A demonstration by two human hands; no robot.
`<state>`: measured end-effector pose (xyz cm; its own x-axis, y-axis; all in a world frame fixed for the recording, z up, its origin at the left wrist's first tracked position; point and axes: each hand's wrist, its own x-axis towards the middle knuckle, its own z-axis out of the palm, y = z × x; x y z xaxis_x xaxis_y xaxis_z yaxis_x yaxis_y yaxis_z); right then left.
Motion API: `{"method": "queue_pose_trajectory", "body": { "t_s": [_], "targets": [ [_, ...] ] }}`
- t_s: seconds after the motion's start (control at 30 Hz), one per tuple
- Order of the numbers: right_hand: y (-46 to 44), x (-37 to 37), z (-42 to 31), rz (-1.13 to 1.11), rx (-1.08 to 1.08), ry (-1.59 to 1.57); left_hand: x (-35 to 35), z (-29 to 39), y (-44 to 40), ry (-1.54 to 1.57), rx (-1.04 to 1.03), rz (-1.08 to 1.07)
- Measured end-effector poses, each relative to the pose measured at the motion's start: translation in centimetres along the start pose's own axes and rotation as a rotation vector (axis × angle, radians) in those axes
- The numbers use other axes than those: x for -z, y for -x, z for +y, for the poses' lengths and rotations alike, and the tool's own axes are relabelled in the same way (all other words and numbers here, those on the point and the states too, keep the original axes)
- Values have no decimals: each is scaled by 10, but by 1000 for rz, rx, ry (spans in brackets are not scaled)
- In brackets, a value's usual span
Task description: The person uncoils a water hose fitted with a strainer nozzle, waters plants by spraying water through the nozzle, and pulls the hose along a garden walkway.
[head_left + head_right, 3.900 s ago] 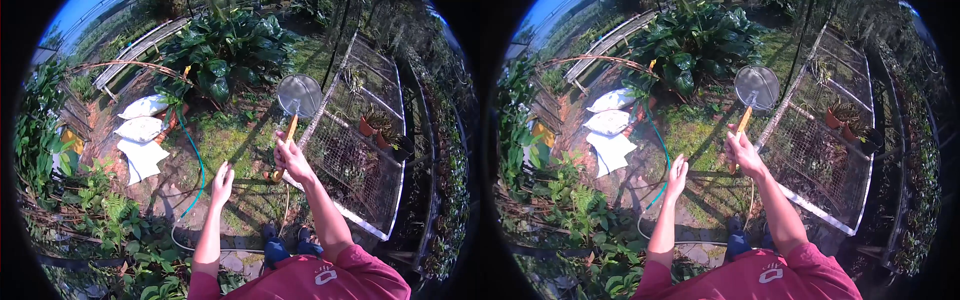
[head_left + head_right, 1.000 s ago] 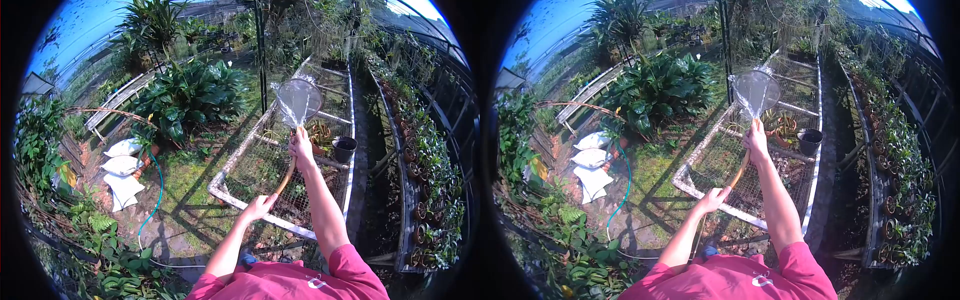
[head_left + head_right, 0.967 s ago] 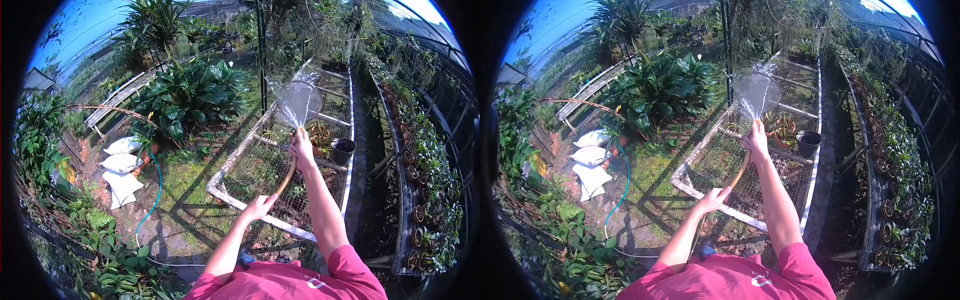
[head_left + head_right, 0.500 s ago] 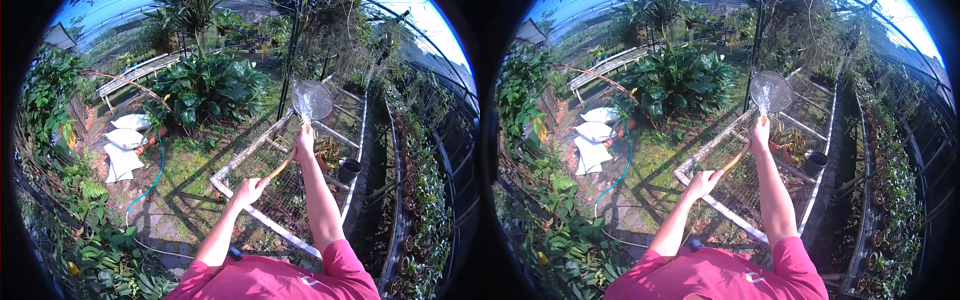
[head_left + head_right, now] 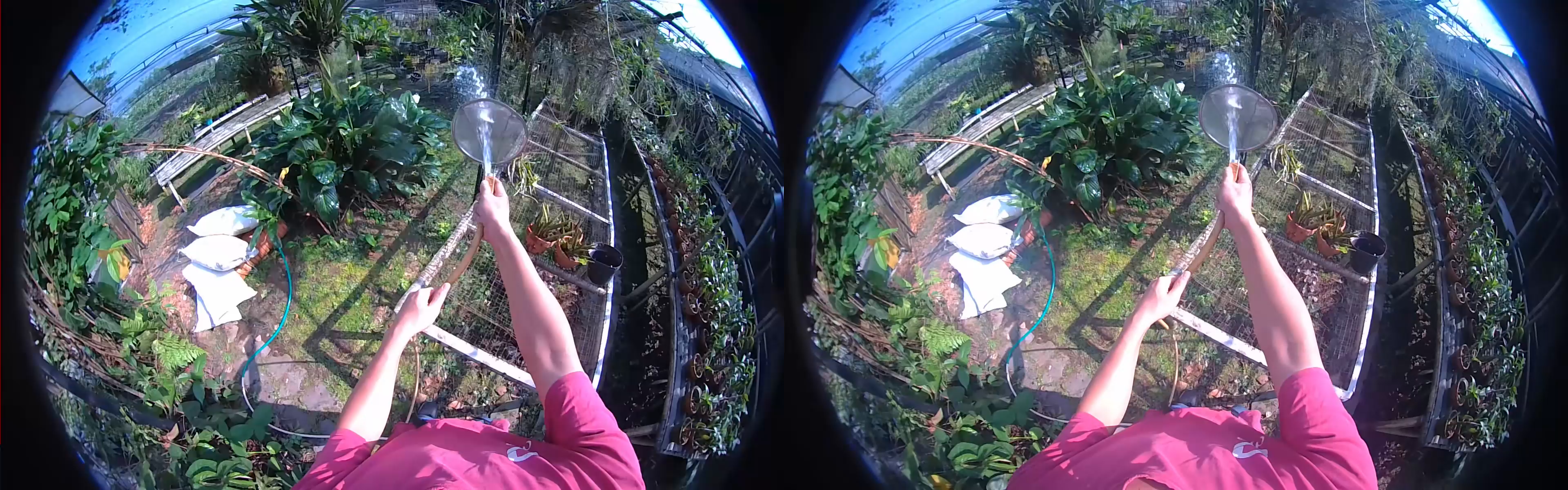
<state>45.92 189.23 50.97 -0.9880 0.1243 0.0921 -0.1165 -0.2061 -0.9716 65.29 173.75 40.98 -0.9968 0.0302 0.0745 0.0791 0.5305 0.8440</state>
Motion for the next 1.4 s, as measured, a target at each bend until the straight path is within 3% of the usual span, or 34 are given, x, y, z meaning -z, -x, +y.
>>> {"method": "queue_pose_trajectory", "body": {
  "t_s": [0.2, 0.3, 0.43, 0.57, 0.7, 0.87, 1.1, 1.23, 1.4],
  "targets": [
    [13, -39, -9, -70, -61, 89, 29, 1, 11, 53, 138, -31],
    [8, -56, 2, -71, -20, 22, 35, -17, 9, 79, 82, 36],
    [5, -78, 5, -236, -69, 12, 44, -20, 15, 73, 86, 82],
    [-5, -99, 19, -204, -66, -42, 57, -22, 14, 154, 221, 68],
    [-14, -107, 23, -158, -11, 17, 69, -9, 15, 1, 164, 135],
    [-35, -108, 18, -72, -34, -153, 61, -7, -3, 46, 164, 226],
    [-60, -107, 28, -137, -49, -89, 40, -8, -19, 36, 161, 207],
    [-67, -105, 24, -306, -44, -44, 32, 7, -24, 21, 231, 185],
    [-76, -105, 22, -300, -65, -95, 25, 10, -31, 33, 270, 220]
  ]
}}
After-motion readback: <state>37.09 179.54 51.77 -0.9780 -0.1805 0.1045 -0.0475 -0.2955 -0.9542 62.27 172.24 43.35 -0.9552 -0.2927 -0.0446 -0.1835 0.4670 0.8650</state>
